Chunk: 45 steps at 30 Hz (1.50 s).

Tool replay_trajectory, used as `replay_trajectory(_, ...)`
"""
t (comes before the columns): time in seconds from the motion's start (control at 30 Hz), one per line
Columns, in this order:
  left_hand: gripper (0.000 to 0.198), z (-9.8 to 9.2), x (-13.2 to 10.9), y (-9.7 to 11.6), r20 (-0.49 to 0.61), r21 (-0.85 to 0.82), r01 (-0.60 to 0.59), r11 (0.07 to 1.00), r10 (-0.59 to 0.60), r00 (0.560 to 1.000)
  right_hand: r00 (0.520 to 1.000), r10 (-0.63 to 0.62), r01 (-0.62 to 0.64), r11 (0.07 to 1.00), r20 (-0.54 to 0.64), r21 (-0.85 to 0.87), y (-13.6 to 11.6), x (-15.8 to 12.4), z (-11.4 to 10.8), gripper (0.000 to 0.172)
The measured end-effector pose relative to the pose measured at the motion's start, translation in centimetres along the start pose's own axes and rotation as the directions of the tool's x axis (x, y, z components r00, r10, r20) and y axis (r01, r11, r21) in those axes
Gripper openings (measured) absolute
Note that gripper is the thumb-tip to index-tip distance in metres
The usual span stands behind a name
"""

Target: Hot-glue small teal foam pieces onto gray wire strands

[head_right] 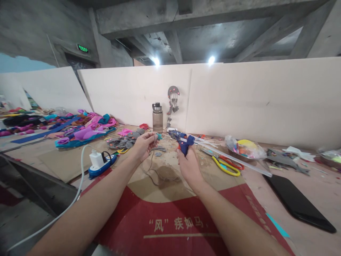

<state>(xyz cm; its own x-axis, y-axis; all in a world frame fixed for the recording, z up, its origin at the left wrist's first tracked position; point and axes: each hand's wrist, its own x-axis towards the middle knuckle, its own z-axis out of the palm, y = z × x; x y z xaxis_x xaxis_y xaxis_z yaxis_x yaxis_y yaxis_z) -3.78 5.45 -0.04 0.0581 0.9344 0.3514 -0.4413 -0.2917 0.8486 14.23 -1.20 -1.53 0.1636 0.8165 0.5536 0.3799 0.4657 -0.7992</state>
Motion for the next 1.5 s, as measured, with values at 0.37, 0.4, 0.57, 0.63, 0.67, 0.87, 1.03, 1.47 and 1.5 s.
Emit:
replay_trajectory(0.37, 0.029, 0.7, -0.8, 0.2, 0.052, 0.341, -0.112, 0.933, 0.100, 0.994, 0.877, 0.447, -0.375, 0.866, 0.178, -0.329, 3.3, 2.1, -1.1, 0.012)
replay_trajectory(0.4, 0.027, 0.8, -0.9, 0.3, 0.054, 0.389, -0.135, 0.911, 0.124, 0.991, 0.857, 0.477, -0.386, 0.845, 0.194, -0.371, 3.7, 2.3, -1.2, 0.011)
replay_trajectory(0.57, 0.021, 1.3, -1.3, 0.8, 0.054, 0.467, -0.187, 0.864, 0.183, 0.982, 0.906, 0.381, -0.173, 0.730, 0.184, -0.662, 5.8, 2.8, -2.3, 0.022)
replay_trajectory(0.63, 0.022, 1.3, -1.4, 0.7, 0.073, 0.477, -0.179, 0.860, 0.165, 0.984, 0.942, 0.289, -0.067, 0.656, 0.168, -0.752, 5.8, 2.7, -2.6, 0.023)
replay_trajectory(0.67, 0.022, 1.3, -1.4, 0.6, 0.084, 0.485, -0.173, 0.857, 0.151, 0.985, 0.959, 0.236, -0.033, 0.638, 0.154, -0.770, 5.5, 2.6, -2.6, 0.022)
replay_trajectory(0.87, 0.023, 1.3, -1.5, -0.7, 0.141, 0.589, -0.241, 0.771, 0.196, 0.970, 0.991, -0.006, 0.049, 0.949, 0.137, -0.312, 0.5, 0.8, -0.6, 0.021)
replay_trajectory(1.03, 0.012, 2.0, -2.4, -0.7, 0.276, 0.697, -0.429, 0.575, 0.336, 0.900, 0.973, 0.134, -0.185, 0.939, 0.187, 0.289, -1.9, -0.8, 1.8, 0.034)
replay_trajectory(1.47, 0.012, 3.2, -3.4, -1.2, 0.277, 0.630, -0.384, 0.675, 0.267, 0.923, 0.985, 0.134, -0.156, 0.958, 0.106, 0.239, -1.2, -0.3, 1.1, 0.015)
replay_trajectory(1.5, 0.013, 3.2, -3.4, -1.2, 0.270, 0.619, -0.366, 0.695, 0.249, 0.930, 0.986, 0.134, -0.151, 0.965, 0.095, 0.215, -1.3, -0.3, 1.0, 0.014)
